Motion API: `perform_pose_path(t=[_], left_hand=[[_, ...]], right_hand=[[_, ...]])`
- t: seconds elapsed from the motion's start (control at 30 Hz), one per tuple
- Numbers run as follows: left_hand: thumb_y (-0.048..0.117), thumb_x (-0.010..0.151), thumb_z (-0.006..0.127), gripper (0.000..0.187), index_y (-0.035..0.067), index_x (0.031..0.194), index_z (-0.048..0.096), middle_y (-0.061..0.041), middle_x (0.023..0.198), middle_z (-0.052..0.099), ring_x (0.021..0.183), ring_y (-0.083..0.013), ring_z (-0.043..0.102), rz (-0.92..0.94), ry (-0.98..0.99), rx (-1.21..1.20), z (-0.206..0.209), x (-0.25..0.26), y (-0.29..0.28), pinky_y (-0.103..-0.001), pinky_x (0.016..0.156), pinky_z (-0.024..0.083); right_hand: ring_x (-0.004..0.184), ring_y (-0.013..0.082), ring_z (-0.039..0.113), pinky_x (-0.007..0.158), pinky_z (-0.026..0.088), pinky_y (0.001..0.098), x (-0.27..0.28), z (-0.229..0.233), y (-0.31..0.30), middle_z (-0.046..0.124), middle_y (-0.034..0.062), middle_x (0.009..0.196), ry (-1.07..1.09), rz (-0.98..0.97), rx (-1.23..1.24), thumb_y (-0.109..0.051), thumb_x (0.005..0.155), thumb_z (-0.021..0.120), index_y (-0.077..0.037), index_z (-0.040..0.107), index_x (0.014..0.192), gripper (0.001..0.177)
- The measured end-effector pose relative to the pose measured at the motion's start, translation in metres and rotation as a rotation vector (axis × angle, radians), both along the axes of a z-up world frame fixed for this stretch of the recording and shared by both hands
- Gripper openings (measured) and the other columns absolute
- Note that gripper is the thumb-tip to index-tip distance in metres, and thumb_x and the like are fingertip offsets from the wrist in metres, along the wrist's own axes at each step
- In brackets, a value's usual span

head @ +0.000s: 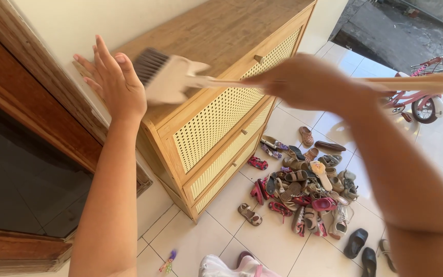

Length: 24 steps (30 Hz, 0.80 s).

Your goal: Sweep dust off the top and inside of a wooden shoe cabinet using a small hand broom.

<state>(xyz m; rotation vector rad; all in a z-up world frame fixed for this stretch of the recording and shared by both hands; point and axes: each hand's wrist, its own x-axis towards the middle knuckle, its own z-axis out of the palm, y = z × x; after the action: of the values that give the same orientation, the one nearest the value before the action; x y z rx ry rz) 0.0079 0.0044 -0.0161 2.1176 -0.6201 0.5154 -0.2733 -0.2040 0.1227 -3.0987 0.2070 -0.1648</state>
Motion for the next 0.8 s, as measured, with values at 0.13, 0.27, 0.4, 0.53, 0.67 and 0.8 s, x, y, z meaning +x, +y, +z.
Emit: perform_pose_path(t=[0.13, 0.27, 0.4, 0.53, 0.67, 0.8], left_hand=[[0.070, 0.101, -0.004, 0.090, 0.011, 0.168, 0.006, -0.022, 0.174, 0.018, 0.156, -0.0408, -0.017, -0.008, 0.001, 0.018, 0.004, -0.005, 0.001, -0.068, 0.123, -0.006], [0.072, 0.099, -0.008, 0.095, 0.009, 0.168, 0.008, -0.024, 0.173, 0.017, 0.155, -0.0401, -0.018, -0.016, 0.002, 0.027, 0.007, -0.009, 0.000, -0.067, 0.123, -0.009], [0.072, 0.098, -0.008, 0.097, 0.007, 0.167, 0.009, -0.025, 0.172, 0.017, 0.155, -0.0398, -0.018, -0.013, 0.003, 0.032, 0.007, -0.009, -0.001, -0.066, 0.122, -0.010], [0.075, 0.095, -0.008, 0.100, 0.007, 0.167, 0.010, -0.024, 0.172, 0.016, 0.155, -0.0395, -0.018, 0.000, 0.005, 0.041, 0.008, -0.009, 0.000, -0.066, 0.121, -0.011], [0.078, 0.093, -0.007, 0.104, 0.007, 0.166, 0.011, -0.024, 0.172, 0.014, 0.154, -0.0391, -0.019, 0.000, 0.038, 0.037, 0.007, -0.005, -0.001, -0.066, 0.120, -0.010], [0.079, 0.091, -0.007, 0.105, 0.008, 0.166, 0.012, -0.022, 0.172, 0.014, 0.154, -0.0382, -0.018, 0.032, 0.047, 0.067, 0.007, -0.004, -0.002, -0.066, 0.120, -0.009]], right_hand=[[0.088, 0.0198, 0.077, 0.089, 0.057, 0.0375, -0.069, 0.032, -0.038, 0.078, 0.0001, 0.115, 0.166, -0.194, 0.053, -0.032, 0.097, 0.066, -0.043, 0.064, 0.135, 0.039], [0.091, 0.0183, 0.079, 0.088, 0.065, 0.0361, -0.116, 0.041, -0.085, 0.078, -0.0025, 0.119, 0.427, -0.525, 0.030, -0.030, 0.104, 0.051, -0.045, 0.053, 0.149, 0.048], [0.088, 0.0132, 0.074, 0.080, 0.064, 0.0308, -0.116, 0.029, -0.111, 0.077, -0.0007, 0.115, 0.207, -0.405, 0.186, -0.029, 0.103, 0.052, -0.038, 0.059, 0.144, 0.042], [0.076, 0.0107, 0.062, 0.063, 0.055, 0.0269, -0.094, 0.024, -0.106, 0.073, 0.0087, 0.101, -0.082, -0.277, 0.353, -0.028, 0.103, 0.055, -0.030, 0.068, 0.139, 0.038], [0.053, 0.0149, 0.049, 0.047, 0.042, 0.0299, -0.008, 0.006, -0.035, 0.075, 0.0112, 0.081, -0.228, -0.250, 0.186, -0.026, 0.106, 0.058, -0.037, 0.070, 0.138, 0.036], [0.050, 0.0164, 0.055, 0.041, 0.049, 0.0335, 0.038, -0.016, -0.026, 0.075, 0.0036, 0.100, -0.106, -0.264, 0.029, -0.027, 0.106, 0.052, -0.038, 0.064, 0.137, 0.034]])
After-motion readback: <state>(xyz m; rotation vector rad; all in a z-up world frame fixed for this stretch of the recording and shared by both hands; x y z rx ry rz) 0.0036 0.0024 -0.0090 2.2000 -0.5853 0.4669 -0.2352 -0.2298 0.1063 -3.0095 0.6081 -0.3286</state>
